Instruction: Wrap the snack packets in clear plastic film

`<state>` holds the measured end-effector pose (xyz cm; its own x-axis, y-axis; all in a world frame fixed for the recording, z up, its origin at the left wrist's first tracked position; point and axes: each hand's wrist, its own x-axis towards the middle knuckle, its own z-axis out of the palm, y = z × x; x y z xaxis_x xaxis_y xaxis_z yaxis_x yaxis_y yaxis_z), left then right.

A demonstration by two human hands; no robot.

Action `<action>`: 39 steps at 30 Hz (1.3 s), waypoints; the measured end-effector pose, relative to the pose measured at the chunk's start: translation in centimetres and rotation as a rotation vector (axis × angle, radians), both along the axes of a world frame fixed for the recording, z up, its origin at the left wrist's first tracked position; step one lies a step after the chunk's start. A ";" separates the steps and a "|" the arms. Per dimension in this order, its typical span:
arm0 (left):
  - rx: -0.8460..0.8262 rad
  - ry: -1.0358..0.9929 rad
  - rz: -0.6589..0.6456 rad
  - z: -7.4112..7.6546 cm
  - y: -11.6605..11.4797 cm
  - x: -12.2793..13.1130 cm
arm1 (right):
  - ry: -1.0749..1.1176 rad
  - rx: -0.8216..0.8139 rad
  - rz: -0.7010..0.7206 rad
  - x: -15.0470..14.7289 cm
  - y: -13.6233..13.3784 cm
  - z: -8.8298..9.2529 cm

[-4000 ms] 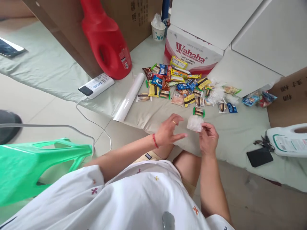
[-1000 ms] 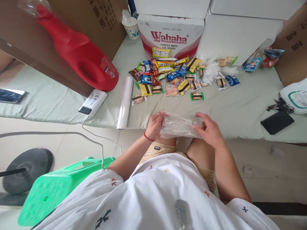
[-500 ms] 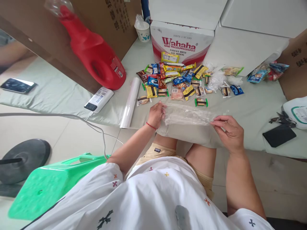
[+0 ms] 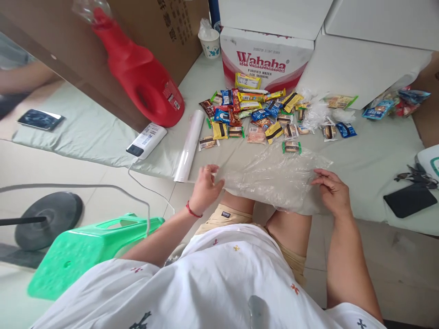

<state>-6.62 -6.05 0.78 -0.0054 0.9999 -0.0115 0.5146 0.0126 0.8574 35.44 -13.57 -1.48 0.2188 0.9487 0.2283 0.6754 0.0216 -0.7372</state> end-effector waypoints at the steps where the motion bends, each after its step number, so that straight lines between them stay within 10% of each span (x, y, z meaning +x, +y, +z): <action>1: 0.138 0.094 0.027 0.9 0.2 0.0 | -0.001 0.008 0.017 0.1 0.1 0.2; 6: 0.487 0.228 -0.340 4.0 3.5 5.9 | -0.006 0.051 0.108 0.1 0.2 0.7; 12: 0.348 0.559 -0.836 -0.7 7.4 14.8 | 0.017 0.066 0.073 1.2 -1.0 0.7; 17: 0.324 0.638 -0.779 -3.7 5.5 12.5 | 0.059 0.052 -0.083 3.5 -1.3 0.0; 25: 0.325 0.666 -0.595 -4.1 3.2 9.3 | -0.155 -0.026 -0.012 4.0 5.1 -1.5; 32: 0.324 0.661 -0.788 -4.3 5.6 5.9 | -0.345 0.046 -0.150 4.0 9.9 1.9; 39: 0.354 0.635 -0.763 -4.3 5.5 5.6 | -0.429 0.000 0.241 -4.5 21.3 5.1</action>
